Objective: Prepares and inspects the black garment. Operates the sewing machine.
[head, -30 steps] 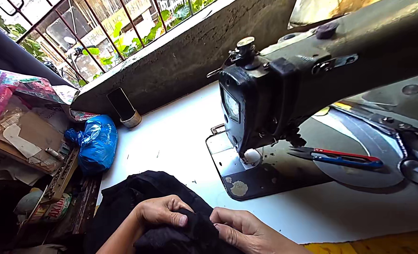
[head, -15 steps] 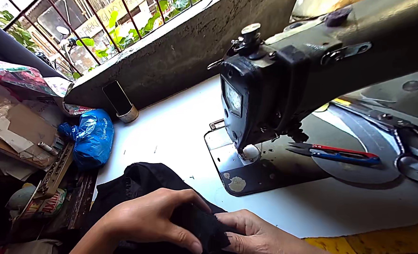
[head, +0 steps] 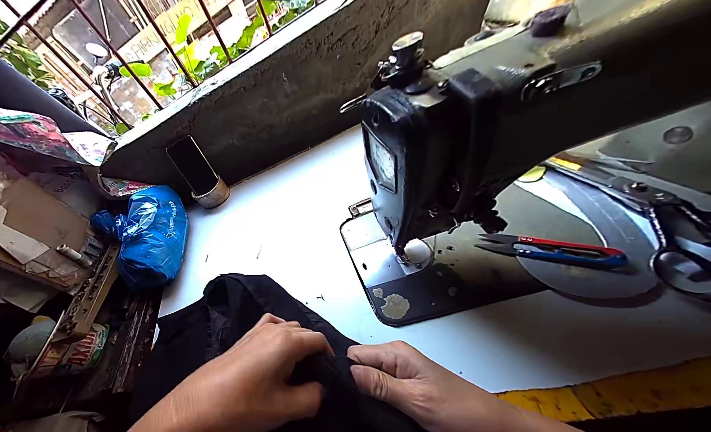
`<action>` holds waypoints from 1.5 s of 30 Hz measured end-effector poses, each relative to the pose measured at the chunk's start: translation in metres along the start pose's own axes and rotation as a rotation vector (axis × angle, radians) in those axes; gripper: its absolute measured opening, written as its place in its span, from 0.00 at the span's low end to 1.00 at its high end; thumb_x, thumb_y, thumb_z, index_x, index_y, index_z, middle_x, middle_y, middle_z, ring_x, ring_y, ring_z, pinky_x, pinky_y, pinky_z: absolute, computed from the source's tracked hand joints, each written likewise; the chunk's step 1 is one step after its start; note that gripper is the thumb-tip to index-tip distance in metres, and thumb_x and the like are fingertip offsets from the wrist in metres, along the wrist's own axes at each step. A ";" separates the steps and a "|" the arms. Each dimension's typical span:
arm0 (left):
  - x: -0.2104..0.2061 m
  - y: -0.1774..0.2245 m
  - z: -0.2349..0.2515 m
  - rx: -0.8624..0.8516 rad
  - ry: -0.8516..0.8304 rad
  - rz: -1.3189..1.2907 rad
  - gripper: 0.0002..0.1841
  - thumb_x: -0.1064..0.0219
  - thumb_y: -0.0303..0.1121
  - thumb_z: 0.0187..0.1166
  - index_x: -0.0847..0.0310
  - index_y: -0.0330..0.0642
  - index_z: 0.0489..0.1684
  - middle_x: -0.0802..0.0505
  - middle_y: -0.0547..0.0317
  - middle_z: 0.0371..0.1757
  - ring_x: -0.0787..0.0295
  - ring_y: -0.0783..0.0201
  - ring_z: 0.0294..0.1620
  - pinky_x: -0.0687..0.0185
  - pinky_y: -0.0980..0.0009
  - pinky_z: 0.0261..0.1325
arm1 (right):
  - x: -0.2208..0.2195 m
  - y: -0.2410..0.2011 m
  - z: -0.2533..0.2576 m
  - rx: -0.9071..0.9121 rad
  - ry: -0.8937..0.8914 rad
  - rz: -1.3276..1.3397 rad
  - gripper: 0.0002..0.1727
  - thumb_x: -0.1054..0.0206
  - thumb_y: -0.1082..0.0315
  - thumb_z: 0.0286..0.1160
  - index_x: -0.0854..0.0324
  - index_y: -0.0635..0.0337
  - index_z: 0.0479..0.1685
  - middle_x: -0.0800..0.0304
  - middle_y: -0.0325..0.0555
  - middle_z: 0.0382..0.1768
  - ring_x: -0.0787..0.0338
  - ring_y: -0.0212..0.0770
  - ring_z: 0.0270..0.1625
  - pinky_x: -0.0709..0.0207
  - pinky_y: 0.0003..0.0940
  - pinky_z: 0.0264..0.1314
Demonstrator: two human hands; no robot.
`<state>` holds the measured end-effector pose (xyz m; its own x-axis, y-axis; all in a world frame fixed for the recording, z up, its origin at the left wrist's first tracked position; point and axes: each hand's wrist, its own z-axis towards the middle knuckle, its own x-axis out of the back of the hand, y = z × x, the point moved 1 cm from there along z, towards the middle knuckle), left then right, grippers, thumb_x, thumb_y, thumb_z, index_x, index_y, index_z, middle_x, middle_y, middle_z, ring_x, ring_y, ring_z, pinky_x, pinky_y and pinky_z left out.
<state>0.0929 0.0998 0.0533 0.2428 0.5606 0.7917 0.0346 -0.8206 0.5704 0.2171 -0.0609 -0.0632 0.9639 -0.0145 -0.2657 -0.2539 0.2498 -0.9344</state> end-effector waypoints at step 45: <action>-0.136 0.012 -0.002 -0.010 1.361 -1.398 0.15 0.37 0.18 0.80 0.05 0.48 0.39 0.01 0.67 0.40 0.04 0.77 0.45 0.10 0.75 0.57 | -0.023 -0.027 0.015 0.494 0.250 -1.059 0.09 0.36 0.64 0.85 0.15 0.59 0.52 0.13 0.52 0.45 0.14 0.42 0.52 0.22 0.27 0.56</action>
<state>0.0580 0.0139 -0.0476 -0.7363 0.4132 -0.5359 -0.4987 0.2038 0.8424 0.2030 -0.0524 -0.0286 0.6197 -0.6116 0.4918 0.7683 0.3446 -0.5395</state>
